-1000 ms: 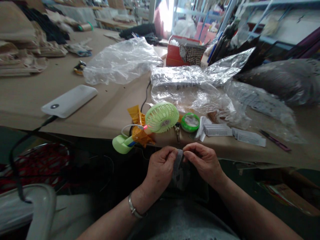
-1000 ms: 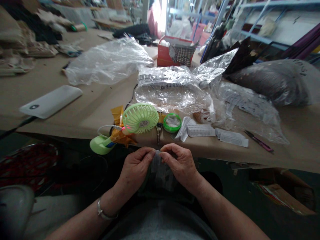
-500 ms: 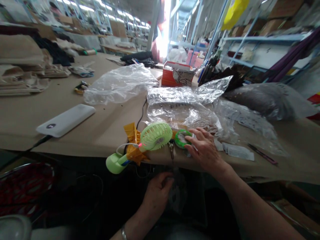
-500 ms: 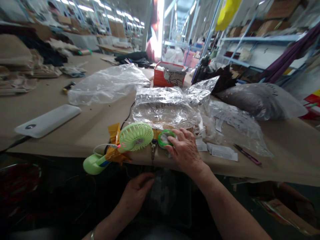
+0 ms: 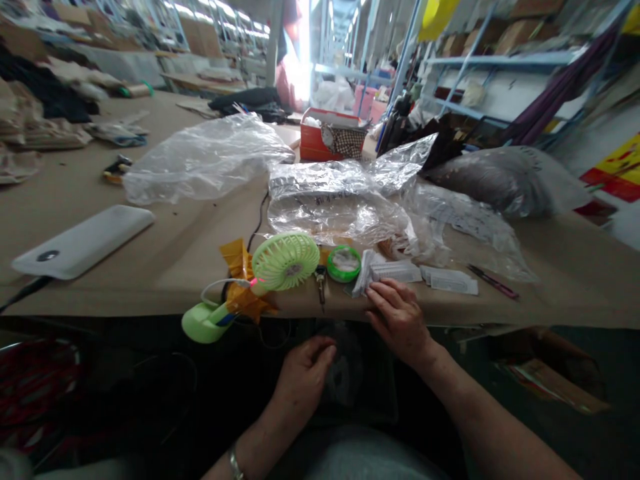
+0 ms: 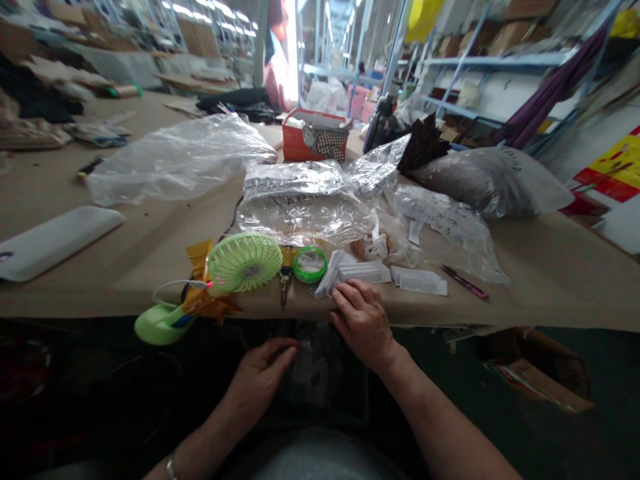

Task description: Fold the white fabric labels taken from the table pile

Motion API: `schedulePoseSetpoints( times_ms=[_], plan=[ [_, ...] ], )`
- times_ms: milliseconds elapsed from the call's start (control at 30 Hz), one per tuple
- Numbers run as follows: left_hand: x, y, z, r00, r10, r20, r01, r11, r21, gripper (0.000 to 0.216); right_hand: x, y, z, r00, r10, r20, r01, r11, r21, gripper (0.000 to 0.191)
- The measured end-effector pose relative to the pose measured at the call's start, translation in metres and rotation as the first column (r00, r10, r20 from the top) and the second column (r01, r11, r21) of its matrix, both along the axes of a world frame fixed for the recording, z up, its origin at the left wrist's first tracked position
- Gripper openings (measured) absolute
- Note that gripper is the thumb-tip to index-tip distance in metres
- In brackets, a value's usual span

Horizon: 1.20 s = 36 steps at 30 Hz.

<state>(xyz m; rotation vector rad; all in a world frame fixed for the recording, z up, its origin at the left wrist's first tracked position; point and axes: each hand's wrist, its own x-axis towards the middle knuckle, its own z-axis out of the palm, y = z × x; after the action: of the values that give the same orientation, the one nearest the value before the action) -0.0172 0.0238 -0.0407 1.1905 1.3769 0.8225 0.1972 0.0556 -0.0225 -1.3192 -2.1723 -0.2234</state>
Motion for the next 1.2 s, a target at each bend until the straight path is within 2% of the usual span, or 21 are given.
schedulePoseSetpoints(
  times_ms=[67, 233, 300, 367, 433, 500, 600, 667, 733, 800, 867, 933, 1000, 1100, 1200],
  plan=[
    [0.001, -0.001, 0.002, 1.0, -0.007, 0.008, 0.007, 1.0, 0.003, 0.016, -0.002, 0.0, -0.004, 1.0, -0.004, -0.019, 0.004, 1.0, 0.029, 0.027],
    [0.003, -0.001, 0.011, 0.999, -0.038, 0.039, 0.037, 0.999, 0.013, 0.013, -0.002, 0.004, -0.004, 0.978, 0.038, -0.204, -0.027, 0.998, 0.057, 0.01],
    [0.006, 0.0, 0.015, 0.995, -0.034, 0.096, 0.039, 0.998, -0.046, 0.011, 0.0, 0.004, -0.002, 0.956, 0.071, -0.286, -0.055, 0.996, 0.065, 0.01],
    [0.011, 0.001, 0.02, 0.977, -0.015, 0.212, 0.05, 0.985, -0.165, 0.011, 0.0, 0.0, 0.001, 0.925, 0.115, -0.361, -0.091, 0.992, 0.082, 0.01],
    [0.018, 0.002, 0.027, 0.92, 0.033, 0.39, 0.095, 0.948, -0.305, 0.014, -0.002, -0.008, 0.004, 0.901, 0.16, -0.402, -0.136, 0.987, 0.087, 0.011],
    [0.026, 0.005, 0.033, 0.809, 0.096, 0.58, 0.18, 0.899, -0.399, 0.021, -0.006, -0.021, 0.006, 0.888, 0.205, -0.411, -0.195, 0.979, 0.066, 0.013],
    [0.036, 0.01, 0.039, 0.644, 0.174, 0.745, 0.253, 0.871, -0.422, 0.022, -0.017, -0.043, 0.007, 0.868, 0.284, -0.407, -0.301, 0.953, 0.022, 0.012],
    [0.041, 0.012, 0.041, 0.621, 0.221, 0.752, 0.212, 0.876, -0.432, 0.015, -0.022, -0.053, 0.008, 0.859, 0.34, -0.384, -0.365, 0.931, 0.008, 0.012],
    [0.043, 0.013, 0.042, 0.642, 0.254, 0.723, 0.168, 0.874, -0.456, 0.008, -0.021, -0.054, 0.009, 0.869, 0.36, -0.339, -0.383, 0.924, 0.0, 0.015],
    [0.042, 0.012, 0.043, 0.681, 0.255, 0.686, 0.161, 0.862, -0.48, 0.006, -0.013, -0.047, 0.011, 0.915, 0.288, -0.281, -0.301, 0.953, -0.004, 0.024],
    [0.04, 0.01, 0.044, 0.733, 0.242, 0.636, 0.158, 0.849, -0.505, 0.008, 0.0, -0.033, 0.013, 0.974, 0.111, -0.198, -0.115, 0.993, -0.009, 0.035],
    [0.038, 0.008, 0.044, 0.778, 0.228, 0.585, 0.144, 0.842, -0.519, 0.011, 0.011, -0.02, 0.013, 0.993, -0.084, -0.077, 0.083, 0.996, -0.017, 0.044],
    [0.037, 0.005, 0.043, 0.799, 0.219, 0.56, 0.138, 0.84, -0.526, 0.012, 0.019, -0.012, 0.01, 0.979, -0.193, 0.058, 0.196, 0.98, -0.039, 0.048],
    [0.036, 0.003, 0.041, 0.808, 0.217, 0.548, 0.139, 0.833, -0.535, 0.014, 0.024, -0.009, 0.001, 0.966, -0.219, 0.14, 0.227, 0.973, -0.045, 0.039],
    [0.035, 0.001, 0.041, 0.808, 0.211, 0.551, 0.146, 0.833, -0.533, 0.014, 0.03, -0.011, -0.005, 0.982, -0.18, 0.049, 0.181, 0.983, -0.01, 0.027]
  ],
)
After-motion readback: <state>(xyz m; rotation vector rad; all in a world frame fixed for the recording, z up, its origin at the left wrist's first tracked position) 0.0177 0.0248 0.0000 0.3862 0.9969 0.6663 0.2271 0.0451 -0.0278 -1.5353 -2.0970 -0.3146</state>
